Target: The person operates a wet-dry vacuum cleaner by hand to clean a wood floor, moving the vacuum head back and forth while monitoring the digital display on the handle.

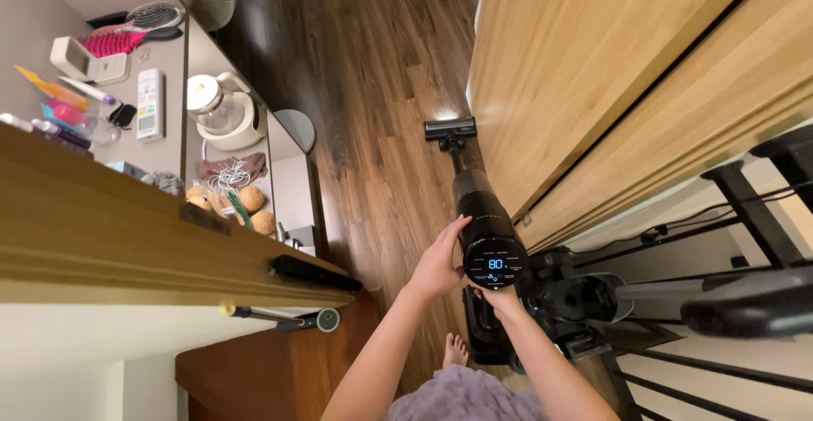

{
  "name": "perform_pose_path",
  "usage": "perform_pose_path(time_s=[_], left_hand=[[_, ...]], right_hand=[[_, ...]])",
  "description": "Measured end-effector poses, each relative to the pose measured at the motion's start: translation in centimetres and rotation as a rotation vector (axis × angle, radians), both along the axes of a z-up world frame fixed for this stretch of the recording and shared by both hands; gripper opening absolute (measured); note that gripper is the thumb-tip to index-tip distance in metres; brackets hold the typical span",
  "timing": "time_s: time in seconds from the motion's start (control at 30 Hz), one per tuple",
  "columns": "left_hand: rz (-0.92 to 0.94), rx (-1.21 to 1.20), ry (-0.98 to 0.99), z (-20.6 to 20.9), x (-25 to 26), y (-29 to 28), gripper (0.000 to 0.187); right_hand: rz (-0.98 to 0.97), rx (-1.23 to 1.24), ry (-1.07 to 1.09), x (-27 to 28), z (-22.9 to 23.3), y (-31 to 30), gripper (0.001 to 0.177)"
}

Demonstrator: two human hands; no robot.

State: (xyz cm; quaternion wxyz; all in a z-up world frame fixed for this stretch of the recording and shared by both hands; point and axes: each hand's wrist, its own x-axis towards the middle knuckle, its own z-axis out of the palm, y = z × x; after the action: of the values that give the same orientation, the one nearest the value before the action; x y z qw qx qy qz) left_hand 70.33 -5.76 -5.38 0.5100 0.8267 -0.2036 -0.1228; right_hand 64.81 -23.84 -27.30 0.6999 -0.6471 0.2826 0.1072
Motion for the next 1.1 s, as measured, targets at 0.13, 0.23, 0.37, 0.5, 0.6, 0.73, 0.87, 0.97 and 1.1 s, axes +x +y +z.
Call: perform_pose_path(time_s=[0.13,0.23,0.37,0.5,0.6,0.73,0.87,0.97,1.1], left_hand=[[0.011,-0.011,-0.013,0.3,1.5,-0.6,0.099],[0.022,-0.006,0.006,0.5,2.7,-0.9,0.099],[0.043,-0.009,0.002,0.7,4.0,-1.0,0.098],[0.037,-0.015,-0.011,0.5,5.6,-0.6,0.097],[0.027,-0.030,-0.010,0.5,6.5,-0.1,0.097],[0.019,-0.043,-0.006,1.1,8.0,0.4,0.100],[0.001,-0.037,-0.013,1.7,11.1,1.1,0.102],[-0.002,-0.040,-0.024,1.2,13.1,1.8,0.097],[-0.009,-0.001,0.010,0.8,15.3,2.7,0.098]], right_hand=[[0.009,-0.026,-0.010,1.6,-0.3,-0.6,0.014],[0.012,-0.028,-0.022,2.8,-0.5,-0.7,0.014],[0.014,-0.004,-0.003,4.6,-0.3,-0.5,0.015],[0.009,-0.004,0.023,6.2,-0.4,-0.1,0.013],[0.017,-0.022,0.028,6.9,-0.4,0.1,0.014],[0.032,-0.040,0.002,7.9,-0.5,0.4,0.012],[0.026,-0.035,-0.001,11.2,0.6,1.1,0.012],[0.024,-0.017,0.055,12.9,1.1,1.7,0.010],[0.026,-0.026,0.094,15.1,1.0,2.4,0.007]])
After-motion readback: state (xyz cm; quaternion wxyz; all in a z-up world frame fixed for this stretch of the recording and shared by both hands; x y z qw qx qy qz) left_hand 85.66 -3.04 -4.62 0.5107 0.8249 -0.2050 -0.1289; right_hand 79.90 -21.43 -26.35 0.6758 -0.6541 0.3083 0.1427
